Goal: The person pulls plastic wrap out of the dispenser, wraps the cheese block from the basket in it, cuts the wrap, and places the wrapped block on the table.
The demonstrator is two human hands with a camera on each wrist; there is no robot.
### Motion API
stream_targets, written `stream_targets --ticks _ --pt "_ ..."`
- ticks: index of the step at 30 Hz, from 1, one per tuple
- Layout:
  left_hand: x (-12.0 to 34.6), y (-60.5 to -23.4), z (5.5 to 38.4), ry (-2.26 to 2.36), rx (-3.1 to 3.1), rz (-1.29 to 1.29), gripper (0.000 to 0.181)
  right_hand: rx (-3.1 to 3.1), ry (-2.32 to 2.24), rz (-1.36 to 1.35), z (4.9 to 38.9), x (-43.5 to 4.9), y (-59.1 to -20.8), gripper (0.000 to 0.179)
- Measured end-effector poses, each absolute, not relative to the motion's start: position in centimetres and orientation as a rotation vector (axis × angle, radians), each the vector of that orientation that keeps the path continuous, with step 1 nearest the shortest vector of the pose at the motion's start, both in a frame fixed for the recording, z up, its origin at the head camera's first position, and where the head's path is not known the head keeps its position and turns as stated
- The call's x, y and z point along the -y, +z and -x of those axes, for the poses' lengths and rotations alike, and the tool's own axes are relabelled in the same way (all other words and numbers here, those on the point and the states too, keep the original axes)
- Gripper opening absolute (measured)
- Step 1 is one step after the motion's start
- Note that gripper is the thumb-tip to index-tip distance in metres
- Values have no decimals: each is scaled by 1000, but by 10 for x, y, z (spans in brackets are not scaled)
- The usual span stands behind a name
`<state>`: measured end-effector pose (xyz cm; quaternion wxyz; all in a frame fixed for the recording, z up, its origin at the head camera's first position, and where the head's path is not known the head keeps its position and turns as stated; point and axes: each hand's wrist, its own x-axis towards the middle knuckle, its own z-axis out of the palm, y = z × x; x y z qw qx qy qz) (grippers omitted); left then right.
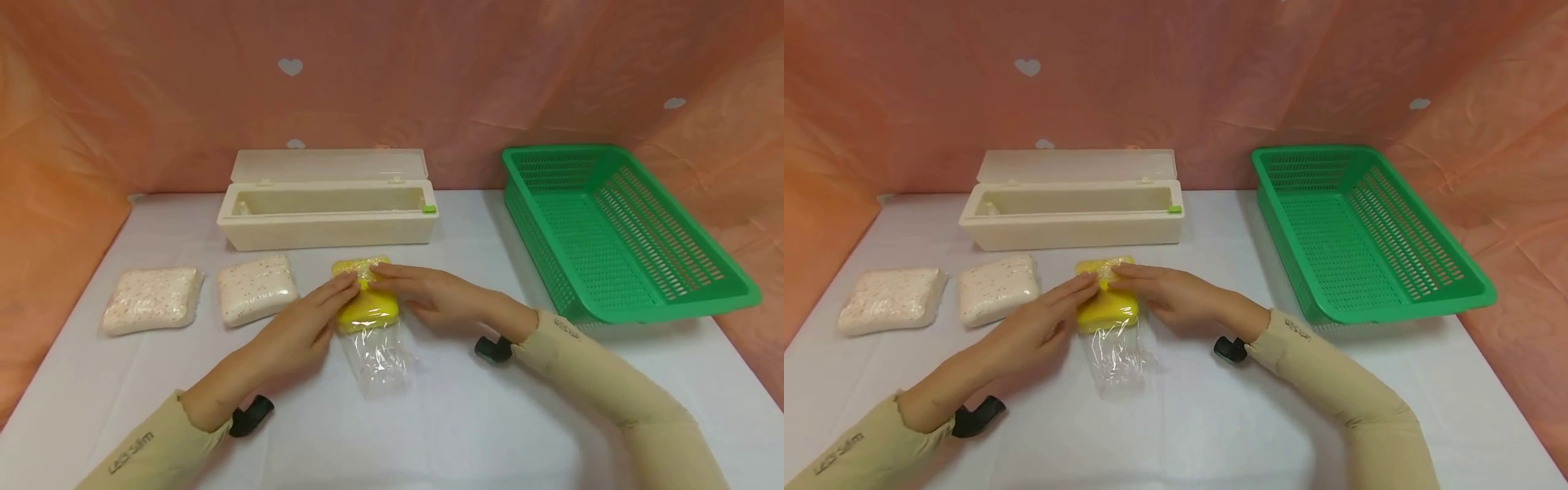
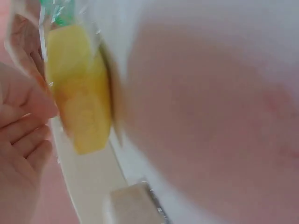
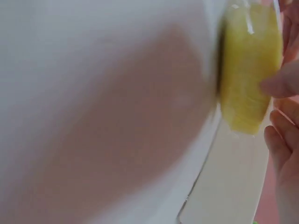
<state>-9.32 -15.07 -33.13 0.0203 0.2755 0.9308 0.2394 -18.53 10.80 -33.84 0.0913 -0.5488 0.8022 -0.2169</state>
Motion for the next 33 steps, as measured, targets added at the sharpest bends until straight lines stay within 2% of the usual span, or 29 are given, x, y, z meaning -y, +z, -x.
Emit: stream_targets --ticks 8,18,33 --pt "138 -339 89 701 -2899 -696 75 -2436 -511 1609 173 -101 -345 65" --pt "127 -342 90 648 -3013 -688 64 -2499 -492 1540 167 -95 -343 66" --pt "124 -340 94 1230 -2957 -416 9 -2412 -1130 1205 183 -88 -346 36"
